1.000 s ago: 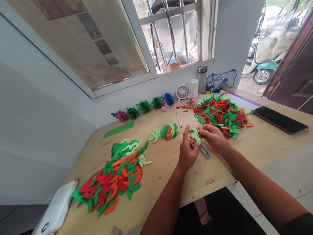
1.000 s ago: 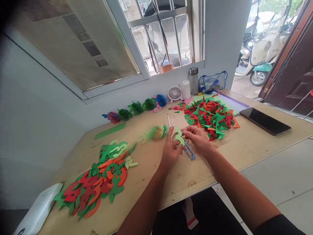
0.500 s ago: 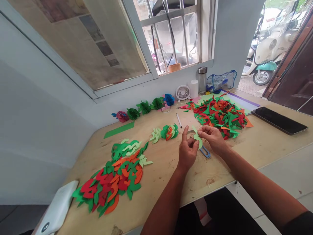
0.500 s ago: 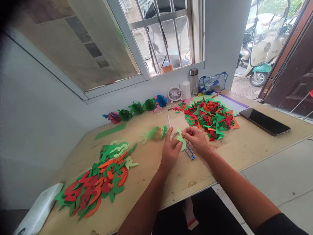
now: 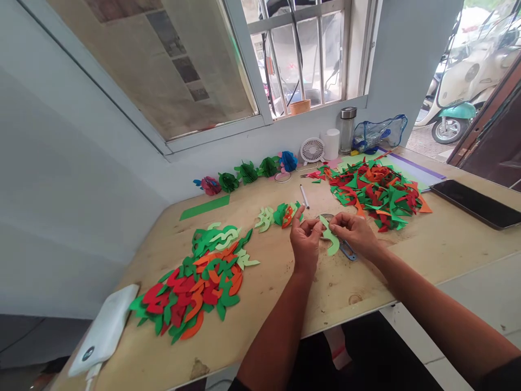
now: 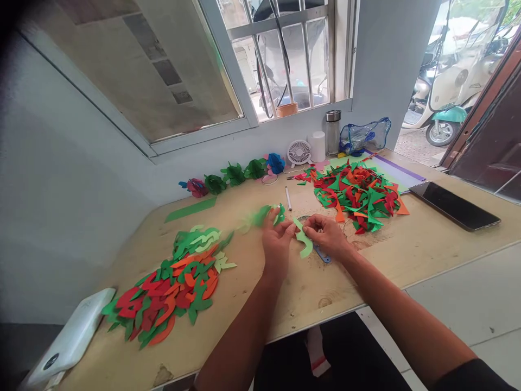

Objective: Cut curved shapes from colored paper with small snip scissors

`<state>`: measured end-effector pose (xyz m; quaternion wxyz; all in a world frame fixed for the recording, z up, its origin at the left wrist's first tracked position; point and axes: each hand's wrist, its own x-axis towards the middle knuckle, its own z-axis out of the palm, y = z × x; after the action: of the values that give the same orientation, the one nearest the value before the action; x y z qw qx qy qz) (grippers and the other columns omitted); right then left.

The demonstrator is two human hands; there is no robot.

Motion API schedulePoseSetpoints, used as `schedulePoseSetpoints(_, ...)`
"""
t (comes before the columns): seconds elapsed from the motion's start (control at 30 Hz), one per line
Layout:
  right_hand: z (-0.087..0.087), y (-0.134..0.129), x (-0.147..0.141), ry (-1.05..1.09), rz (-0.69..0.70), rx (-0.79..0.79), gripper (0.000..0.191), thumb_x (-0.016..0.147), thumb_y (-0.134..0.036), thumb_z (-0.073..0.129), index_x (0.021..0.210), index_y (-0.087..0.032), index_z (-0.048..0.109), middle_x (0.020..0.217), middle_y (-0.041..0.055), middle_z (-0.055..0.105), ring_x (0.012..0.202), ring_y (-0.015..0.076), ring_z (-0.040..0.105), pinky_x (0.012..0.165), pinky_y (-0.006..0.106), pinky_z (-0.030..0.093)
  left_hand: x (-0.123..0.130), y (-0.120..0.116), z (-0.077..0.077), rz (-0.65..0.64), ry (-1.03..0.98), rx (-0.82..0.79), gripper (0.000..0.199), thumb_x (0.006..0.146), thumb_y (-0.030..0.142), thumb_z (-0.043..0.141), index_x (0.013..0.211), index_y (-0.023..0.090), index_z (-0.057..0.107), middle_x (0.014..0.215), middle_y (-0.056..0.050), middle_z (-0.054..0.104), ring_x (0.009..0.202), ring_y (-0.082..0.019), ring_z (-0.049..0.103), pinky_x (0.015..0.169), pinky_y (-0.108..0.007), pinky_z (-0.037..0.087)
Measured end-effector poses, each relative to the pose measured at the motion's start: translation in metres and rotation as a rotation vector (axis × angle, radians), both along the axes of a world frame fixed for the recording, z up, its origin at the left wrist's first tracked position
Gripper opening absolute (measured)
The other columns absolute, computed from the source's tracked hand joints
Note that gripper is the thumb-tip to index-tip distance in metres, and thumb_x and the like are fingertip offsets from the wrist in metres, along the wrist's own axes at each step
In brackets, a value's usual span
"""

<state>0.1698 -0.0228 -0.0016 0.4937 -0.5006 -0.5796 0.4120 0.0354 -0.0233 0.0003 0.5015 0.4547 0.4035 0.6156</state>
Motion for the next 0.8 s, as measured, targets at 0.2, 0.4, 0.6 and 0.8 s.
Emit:
schedulePoseSetpoints(0.2,0.0003,-0.0008,-0.0017,0.025,-0.004,-0.018,0.018,0.068,-0.036,0.067,0.067,-0.020,0.060,0.060,-0.0018,0.057,0.055,0.0113,0.045,0.051,0.025,0.034,-0.0016,0.0006,0.0019,0.014,0.015,-0.002,0.061,0.073,0.014,0.060,0.130,0.015,0.040,0.067,0.002,0.064,0.064,-0.011,0.062,0.067,-0.024,0.050)
schedulePoseSetpoints(0.4,-0.0007,-0.0004,-0.0021,0.197,0.076,-0.002,0.023,0.072,-0.041,0.066,0.068,-0.020,0.058,0.081,0.0024,0.063,0.070,0.0142,0.053,0.060,0.026,0.042,0.0007,-0.0011,0.0001,0.023,0.078,0.020,0.059,0.073,0.014,0.060,0.129,0.017,0.041,0.069,0.002,0.064,0.066,-0.012,0.064,0.069,-0.025,0.051)
schedulePoseSetpoints(0.6,0.0000,0.0003,-0.0023,0.216,0.054,-0.025,0.025,0.070,-0.044,0.069,0.070,-0.020,0.059,0.072,0.0012,0.059,0.067,0.0140,0.051,0.057,0.025,0.041,0.0034,-0.0028,-0.0010,-0.014,0.108,0.030,0.057,0.074,0.014,0.061,0.127,0.017,0.043,0.071,0.001,0.065,0.069,-0.013,0.064,0.073,-0.028,0.053)
schedulePoseSetpoints(0.8,-0.0012,0.0002,-0.0023,0.184,0.029,-0.040,0.029,0.069,-0.046,0.069,0.071,-0.019,0.059,0.064,-0.0013,0.056,0.057,0.0110,0.047,0.051,0.024,0.037,0.0028,-0.0037,-0.0001,-0.027,0.109,0.019,0.059,0.074,0.017,0.064,0.130,0.016,0.043,0.069,0.001,0.065,0.070,-0.014,0.066,0.071,-0.028,0.055)
